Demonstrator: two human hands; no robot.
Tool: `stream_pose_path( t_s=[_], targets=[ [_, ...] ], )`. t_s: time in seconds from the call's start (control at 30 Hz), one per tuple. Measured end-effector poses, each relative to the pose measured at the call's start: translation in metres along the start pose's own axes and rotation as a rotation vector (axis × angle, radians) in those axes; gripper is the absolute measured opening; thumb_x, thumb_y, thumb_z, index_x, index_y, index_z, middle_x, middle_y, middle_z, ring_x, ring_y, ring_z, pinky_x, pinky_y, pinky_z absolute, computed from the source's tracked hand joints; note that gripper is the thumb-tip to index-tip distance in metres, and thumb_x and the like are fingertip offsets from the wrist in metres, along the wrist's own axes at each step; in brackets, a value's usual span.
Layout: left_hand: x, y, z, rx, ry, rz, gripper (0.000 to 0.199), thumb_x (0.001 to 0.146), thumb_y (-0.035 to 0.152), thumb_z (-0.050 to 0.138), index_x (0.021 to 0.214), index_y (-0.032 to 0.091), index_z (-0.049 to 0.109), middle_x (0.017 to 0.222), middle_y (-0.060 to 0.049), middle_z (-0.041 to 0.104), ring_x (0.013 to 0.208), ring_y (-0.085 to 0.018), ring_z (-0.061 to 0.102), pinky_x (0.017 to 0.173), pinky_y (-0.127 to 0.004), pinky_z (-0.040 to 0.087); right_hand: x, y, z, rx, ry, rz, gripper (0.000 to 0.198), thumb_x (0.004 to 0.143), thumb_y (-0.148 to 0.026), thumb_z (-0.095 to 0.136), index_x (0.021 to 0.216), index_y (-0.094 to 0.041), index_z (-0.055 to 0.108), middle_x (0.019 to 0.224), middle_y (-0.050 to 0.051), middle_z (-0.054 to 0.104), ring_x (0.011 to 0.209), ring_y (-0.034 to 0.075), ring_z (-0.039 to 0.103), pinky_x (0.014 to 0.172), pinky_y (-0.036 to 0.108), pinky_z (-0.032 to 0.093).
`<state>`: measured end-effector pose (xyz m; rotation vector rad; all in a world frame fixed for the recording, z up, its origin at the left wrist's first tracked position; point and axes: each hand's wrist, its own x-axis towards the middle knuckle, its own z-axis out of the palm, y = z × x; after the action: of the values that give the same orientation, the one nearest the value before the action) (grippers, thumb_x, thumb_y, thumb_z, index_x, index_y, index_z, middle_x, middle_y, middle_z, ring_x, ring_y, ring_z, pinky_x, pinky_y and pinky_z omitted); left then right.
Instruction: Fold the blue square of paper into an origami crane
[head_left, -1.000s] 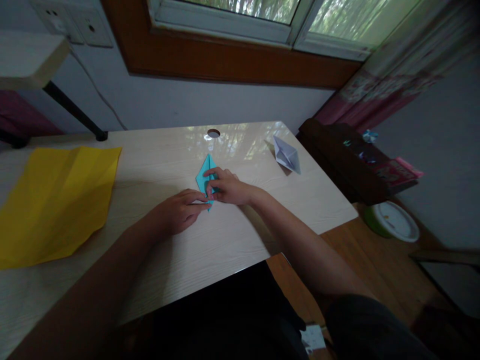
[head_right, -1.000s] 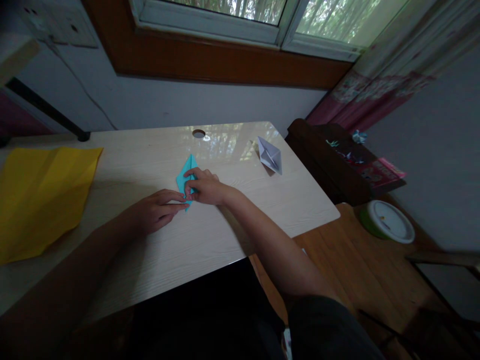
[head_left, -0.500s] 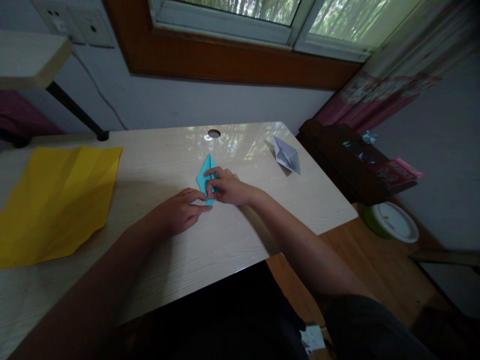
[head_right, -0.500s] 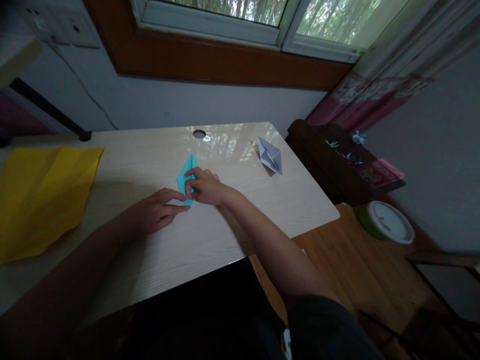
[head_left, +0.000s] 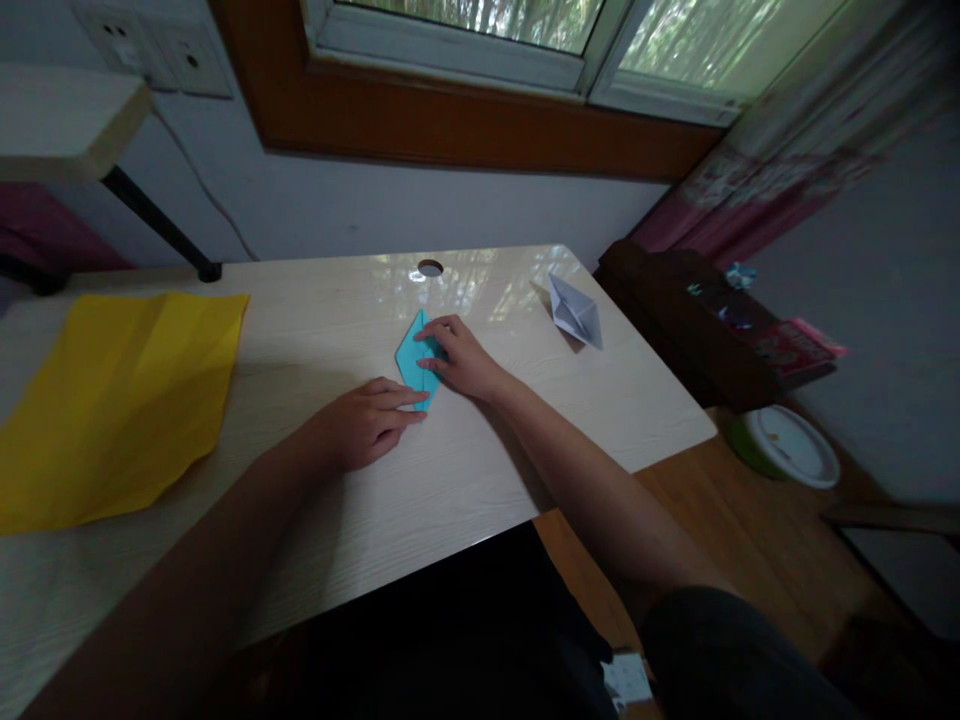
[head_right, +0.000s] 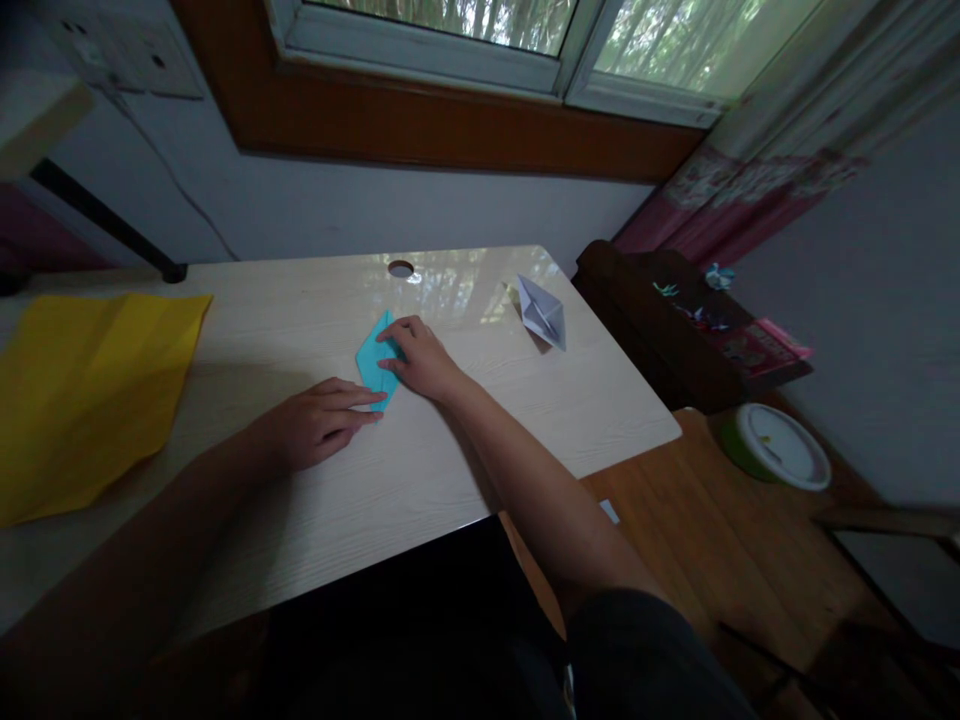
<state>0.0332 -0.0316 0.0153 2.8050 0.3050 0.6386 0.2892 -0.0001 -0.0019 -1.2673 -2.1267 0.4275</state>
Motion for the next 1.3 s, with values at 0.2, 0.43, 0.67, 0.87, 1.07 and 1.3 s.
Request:
stream_pose_path(
  t_s=[0.2,0.43,0.67,0.87,1.07,1.3],
  targets=[
    [0.001,0.001,0.001,-0.023,0.027,0.000,0.034,0.099,0.015,0.053,0.126,0.022,0.071,0.134,-0.008,0.071,0.119,-0.024,0.065,0.104,-0.047,0.054,0.017,0.014,0.000,-0.038,0.069,0.106,0.040,0.089,-0.026,0.073,0.126,-0.023,0.061,0.122,0.010,0.052,0.113,0.024,0.055,0.104,0.044,0.045],
    [0.000,0.002,0.002,-0.048,0.042,-0.018,0.034,0.098,0.017,0.055,0.128,0.022,0.070,0.134,-0.009,0.071,0.121,-0.026,0.063,0.104,-0.049,0.054,0.027,0.024,0.000,-0.105,0.109,0.146,0.034,0.090,-0.025,0.069,0.123,-0.021,0.062,0.121,0.011,0.053,0.113,0.025,0.055,0.103,0.044,0.045],
    [0.000,0.001,0.003,-0.028,0.055,-0.020,0.037,0.101,0.017,0.053,0.135,0.021,0.066,0.137,-0.011,0.068,0.122,-0.025,0.063,0.103,-0.048,0.053,0.019,0.017,0.000,0.006,0.293,0.180,0.011,0.097,-0.024,0.052,0.104,-0.020,0.061,0.103,0.008,0.057,0.098,0.022,0.056,0.094,0.039,0.048],
    [-0.001,-0.001,0.005,0.023,0.062,-0.075,0.035,0.102,0.021,0.053,0.135,0.020,0.065,0.137,-0.013,0.067,0.119,-0.026,0.062,0.103,-0.049,0.052,-0.001,-0.001,-0.006,0.025,0.158,0.099,0.015,0.099,-0.031,0.058,0.101,-0.020,0.067,0.102,0.007,0.062,0.100,0.021,0.059,0.092,0.037,0.047],
    [-0.001,0.002,0.005,0.071,0.058,-0.083,0.035,0.101,0.020,0.053,0.134,0.021,0.066,0.137,-0.011,0.067,0.119,-0.026,0.061,0.102,-0.048,0.053,-0.018,-0.014,-0.006,-0.095,-0.009,-0.050,0.031,0.096,-0.038,0.067,0.124,-0.026,0.070,0.129,0.010,0.064,0.119,0.026,0.056,0.105,0.046,0.042],
    [-0.002,-0.002,-0.001,0.126,0.047,-0.047,0.032,0.100,0.017,0.054,0.129,0.019,0.068,0.132,-0.010,0.069,0.113,-0.026,0.062,0.098,-0.045,0.054,-0.022,-0.025,-0.007,-0.240,-0.086,-0.069,0.039,0.101,-0.045,0.058,0.136,-0.028,0.066,0.141,0.008,0.063,0.122,0.031,0.052,0.105,0.051,0.042]
  ],
)
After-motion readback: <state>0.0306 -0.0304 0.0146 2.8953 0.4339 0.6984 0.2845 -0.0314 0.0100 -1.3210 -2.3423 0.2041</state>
